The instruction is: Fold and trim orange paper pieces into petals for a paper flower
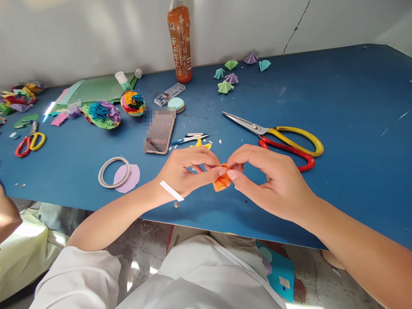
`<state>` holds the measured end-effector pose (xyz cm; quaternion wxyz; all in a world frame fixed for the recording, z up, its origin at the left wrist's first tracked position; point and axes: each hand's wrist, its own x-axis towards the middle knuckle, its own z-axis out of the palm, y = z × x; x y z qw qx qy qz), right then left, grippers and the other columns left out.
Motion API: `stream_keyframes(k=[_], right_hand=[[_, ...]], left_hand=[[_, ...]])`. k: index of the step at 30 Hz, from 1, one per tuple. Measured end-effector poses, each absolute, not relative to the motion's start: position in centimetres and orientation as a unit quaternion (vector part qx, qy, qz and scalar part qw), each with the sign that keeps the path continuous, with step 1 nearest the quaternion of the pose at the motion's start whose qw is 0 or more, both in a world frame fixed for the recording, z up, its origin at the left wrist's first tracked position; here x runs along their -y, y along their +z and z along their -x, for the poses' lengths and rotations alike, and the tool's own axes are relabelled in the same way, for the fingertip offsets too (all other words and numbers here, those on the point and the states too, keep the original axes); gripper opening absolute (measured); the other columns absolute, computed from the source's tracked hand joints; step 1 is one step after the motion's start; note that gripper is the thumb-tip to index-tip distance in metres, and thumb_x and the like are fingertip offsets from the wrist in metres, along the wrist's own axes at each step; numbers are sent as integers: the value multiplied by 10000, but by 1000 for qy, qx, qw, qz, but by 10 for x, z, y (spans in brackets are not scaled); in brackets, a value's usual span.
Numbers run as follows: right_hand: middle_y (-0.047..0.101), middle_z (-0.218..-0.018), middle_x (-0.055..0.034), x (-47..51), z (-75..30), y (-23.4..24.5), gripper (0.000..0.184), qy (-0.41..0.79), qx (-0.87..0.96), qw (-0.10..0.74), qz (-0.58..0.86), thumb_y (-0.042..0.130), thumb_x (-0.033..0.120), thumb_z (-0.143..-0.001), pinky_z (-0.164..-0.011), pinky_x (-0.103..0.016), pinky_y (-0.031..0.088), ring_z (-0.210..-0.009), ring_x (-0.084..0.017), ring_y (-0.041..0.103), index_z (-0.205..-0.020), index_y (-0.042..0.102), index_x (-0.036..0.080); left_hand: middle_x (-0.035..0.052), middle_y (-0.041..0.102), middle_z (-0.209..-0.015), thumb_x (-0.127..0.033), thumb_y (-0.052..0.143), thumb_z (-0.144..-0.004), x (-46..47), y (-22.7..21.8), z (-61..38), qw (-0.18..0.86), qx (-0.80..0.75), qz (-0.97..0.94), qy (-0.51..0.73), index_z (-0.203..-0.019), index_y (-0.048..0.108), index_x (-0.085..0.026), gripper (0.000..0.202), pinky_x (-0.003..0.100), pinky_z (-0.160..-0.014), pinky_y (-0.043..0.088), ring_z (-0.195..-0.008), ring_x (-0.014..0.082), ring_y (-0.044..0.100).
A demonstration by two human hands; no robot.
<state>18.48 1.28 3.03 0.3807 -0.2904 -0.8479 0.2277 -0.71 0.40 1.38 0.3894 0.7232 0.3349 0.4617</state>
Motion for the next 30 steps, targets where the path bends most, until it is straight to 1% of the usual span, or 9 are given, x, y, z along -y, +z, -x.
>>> stream_keyframes(k=[6,9,13,17,21,23,26,30], right_hand=[[605,-647,14,-13,-185,33,107,238,836,372,325,557,189,-829,-535,-244,447,-592,-110,547,-727,568,218],[600,-647,12,-13,-185,32,119,238,834,365,339,556,205,-829,-527,-251,436,-594,-115,548,-711,553,224],[576,-652,14,-15,-185,26,155,243,841,346,338,523,225,-858,-506,-234,411,-577,-102,526,-704,537,216],[577,-682,11,-16,-187,21,173,274,834,350,326,502,261,-896,-502,-217,392,-574,-86,506,-742,560,206],[614,-740,-7,-15,-187,24,176,330,812,345,336,493,293,-915,-535,-223,405,-629,-97,542,-808,599,203],[622,-754,-11,-14,-187,26,178,336,808,340,344,487,293,-916,-538,-226,404,-641,-101,546,-829,614,202],[618,-740,-4,-14,-187,27,151,328,807,350,345,507,272,-894,-531,-224,402,-646,-103,548,-819,620,206],[612,-712,5,-13,-187,28,147,328,804,367,335,508,251,-873,-566,-231,422,-642,-105,550,-771,605,206]], left_hand=[[76,702,-789,-250,660,-826,-5,13,8,407,-335,-735,426,-778,725,-137,139,149,-524,506,-704,107,634],[75,700,-812,-258,679,-804,-4,16,8,403,-353,-733,420,-796,727,-138,129,155,-547,536,-711,109,638],[64,696,-791,-233,702,-766,-2,18,7,395,-371,-723,427,-770,725,-142,94,156,-562,544,-698,103,625],[63,688,-785,-262,716,-754,-4,19,7,453,-387,-687,417,-757,723,-136,126,144,-516,514,-679,99,610],[63,671,-754,-324,737,-735,-5,19,7,510,-392,-635,428,-732,718,-125,199,160,-482,480,-664,105,584],[64,667,-746,-343,745,-727,-5,19,7,520,-397,-620,433,-725,714,-121,224,164,-474,469,-658,106,579],[64,673,-761,-340,744,-732,-4,18,7,509,-404,-619,442,-740,712,-122,220,160,-476,472,-662,104,584],[60,668,-771,-323,727,-755,-3,17,7,464,-411,-639,456,-762,711,-125,199,144,-477,493,-655,94,591]])
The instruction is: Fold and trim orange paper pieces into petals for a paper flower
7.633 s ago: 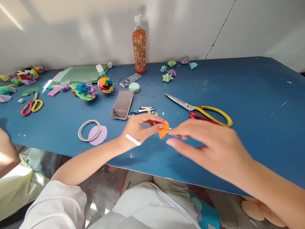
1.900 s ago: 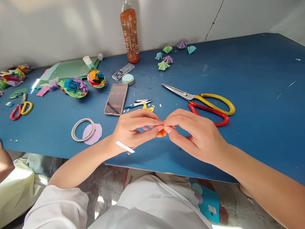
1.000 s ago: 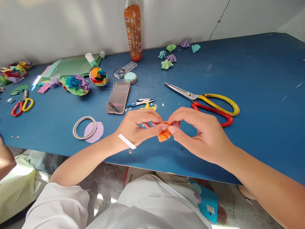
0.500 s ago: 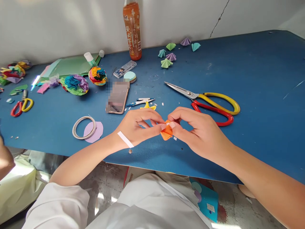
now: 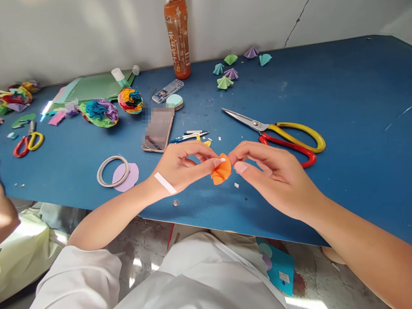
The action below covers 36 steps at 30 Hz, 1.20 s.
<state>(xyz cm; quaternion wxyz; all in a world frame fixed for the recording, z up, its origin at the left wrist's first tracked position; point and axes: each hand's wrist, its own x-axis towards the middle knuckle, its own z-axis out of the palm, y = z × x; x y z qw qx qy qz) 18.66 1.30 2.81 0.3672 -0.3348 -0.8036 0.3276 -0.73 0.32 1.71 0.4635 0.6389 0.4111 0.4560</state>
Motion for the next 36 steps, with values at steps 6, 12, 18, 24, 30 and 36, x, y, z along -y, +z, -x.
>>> stream_keyframes(k=[6,12,18,24,30,36], right_hand=[[633,-708,2,-11,-186,32,136,313,807,348,359,544,267,-856,-568,-244,426,-638,-117,552,-756,615,209],[617,-717,0,-10,-186,30,106,254,833,363,332,539,218,-877,-589,-237,446,-634,-104,542,-793,600,198],[619,-755,-14,-11,-186,25,85,200,857,368,300,511,176,-896,-595,-234,453,-643,-97,545,-846,580,186],[607,-776,-18,-14,-187,20,104,190,874,347,283,466,197,-917,-548,-231,437,-629,-100,544,-875,561,201],[609,-777,-19,-17,-189,19,110,205,878,339,269,456,216,-920,-557,-235,441,-643,-110,555,-877,558,211],[616,-779,-21,-17,-189,19,122,206,878,335,272,447,234,-928,-557,-244,450,-641,-114,563,-879,557,213]], left_hand=[[47,713,-766,-201,702,-781,-2,12,6,301,-352,-723,513,-811,691,-117,90,129,-554,556,-586,66,639],[56,751,-747,-111,684,-782,-4,10,9,90,-285,-812,501,-841,685,-113,60,124,-625,555,-632,78,681],[9,745,-700,-132,680,-791,-4,10,8,60,-292,-824,483,-836,686,-139,46,120,-586,522,-602,63,668],[4,718,-644,-166,671,-807,-4,11,9,71,-289,-831,469,-795,682,-136,34,133,-564,513,-565,66,642],[24,716,-668,-154,653,-817,-6,12,11,108,-269,-832,473,-809,669,-123,36,138,-571,533,-565,66,627],[19,703,-661,-167,649,-822,-6,11,11,112,-268,-832,473,-808,664,-126,46,138,-567,539,-567,64,611]])
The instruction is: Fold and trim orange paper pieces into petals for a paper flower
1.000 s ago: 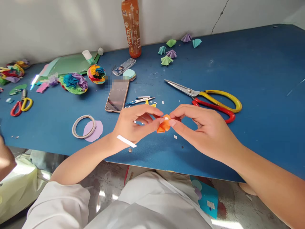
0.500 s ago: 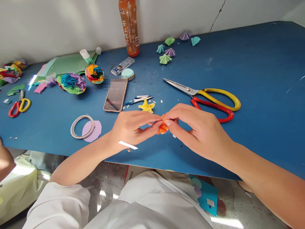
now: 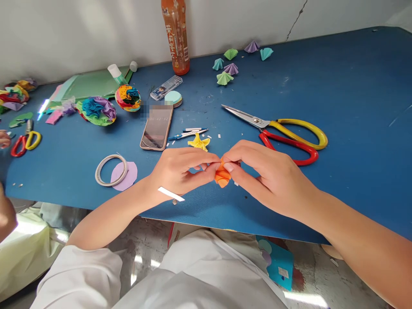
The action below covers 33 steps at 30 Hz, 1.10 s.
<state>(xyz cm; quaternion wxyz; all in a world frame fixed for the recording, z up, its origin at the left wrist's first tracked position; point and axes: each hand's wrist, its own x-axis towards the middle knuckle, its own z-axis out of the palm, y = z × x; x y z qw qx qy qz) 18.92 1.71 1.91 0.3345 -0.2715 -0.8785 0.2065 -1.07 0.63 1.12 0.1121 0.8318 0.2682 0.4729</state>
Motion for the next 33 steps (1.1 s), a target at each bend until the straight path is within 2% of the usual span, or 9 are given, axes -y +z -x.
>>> stream_keyframes(k=[8,16,23,33], right_hand=[[607,-777,-15,-17,-190,19,113,203,879,338,269,454,221,-927,-552,-230,435,-636,-102,544,-883,558,207],[601,-771,-12,-15,-189,19,115,189,883,343,258,452,206,-923,-565,-227,427,-649,-102,539,-872,555,201],[612,-771,-23,-15,-189,20,129,199,882,329,273,440,238,-925,-570,-262,442,-650,-129,557,-863,552,222],[600,-748,-15,-14,-188,23,127,238,857,346,297,483,236,-911,-553,-235,430,-630,-106,546,-832,574,197]], left_hand=[[36,706,-696,-149,630,-827,-5,13,11,153,-276,-830,460,-822,670,-113,54,135,-598,559,-591,62,608],[29,708,-695,-171,657,-796,-3,14,9,252,-322,-787,462,-772,677,-123,57,124,-554,558,-581,65,627],[32,706,-673,-185,682,-774,-2,14,8,260,-334,-774,471,-752,681,-119,69,122,-534,558,-572,70,630],[23,688,-711,-195,626,-808,-2,15,8,282,-377,-747,469,-768,649,-124,85,98,-495,514,-596,61,615]])
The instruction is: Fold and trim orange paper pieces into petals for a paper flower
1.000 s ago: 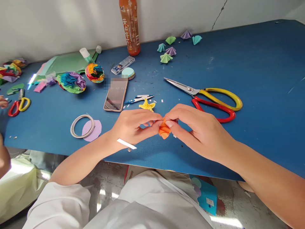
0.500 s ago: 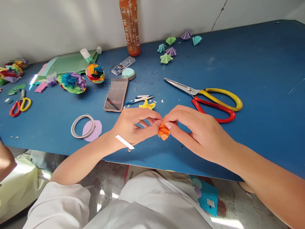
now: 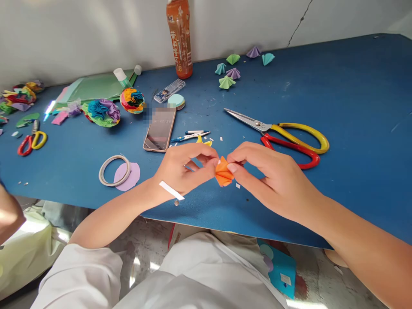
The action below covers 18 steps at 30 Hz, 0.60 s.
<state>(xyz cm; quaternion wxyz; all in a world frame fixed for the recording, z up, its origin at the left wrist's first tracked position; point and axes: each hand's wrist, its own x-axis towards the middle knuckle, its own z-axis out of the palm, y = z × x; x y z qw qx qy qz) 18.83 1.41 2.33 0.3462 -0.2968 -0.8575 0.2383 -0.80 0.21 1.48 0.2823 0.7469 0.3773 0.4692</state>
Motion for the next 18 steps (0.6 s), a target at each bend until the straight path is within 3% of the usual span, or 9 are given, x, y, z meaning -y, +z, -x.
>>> stream_keyframes(k=[4,9,14,18], right_hand=[[614,-744,-21,-14,-188,31,180,287,823,318,373,489,308,-909,-497,-234,407,-634,-117,544,-797,587,206],[639,-750,-18,-17,-188,33,196,346,779,312,420,509,351,-890,-456,-208,403,-630,-109,567,-815,615,204],[630,-721,-17,-18,-187,35,181,355,763,313,439,516,343,-872,-439,-200,384,-617,-109,564,-836,607,190],[629,-723,-17,-17,-186,37,182,359,761,310,443,515,346,-869,-469,-209,403,-620,-112,560,-834,604,190]], left_hand=[[29,697,-726,-263,596,-827,-11,14,13,285,-459,-706,458,-810,662,-126,153,125,-458,479,-576,78,622],[46,744,-828,-190,545,-810,-19,14,20,234,-514,-758,327,-954,695,-137,214,184,-568,497,-691,122,669],[5,679,-626,-320,585,-829,-18,17,19,248,-509,-756,328,-782,672,-133,212,195,-520,448,-492,80,562],[25,733,-798,-202,516,-843,-17,15,19,270,-495,-739,368,-929,679,-139,195,187,-612,512,-669,98,659]])
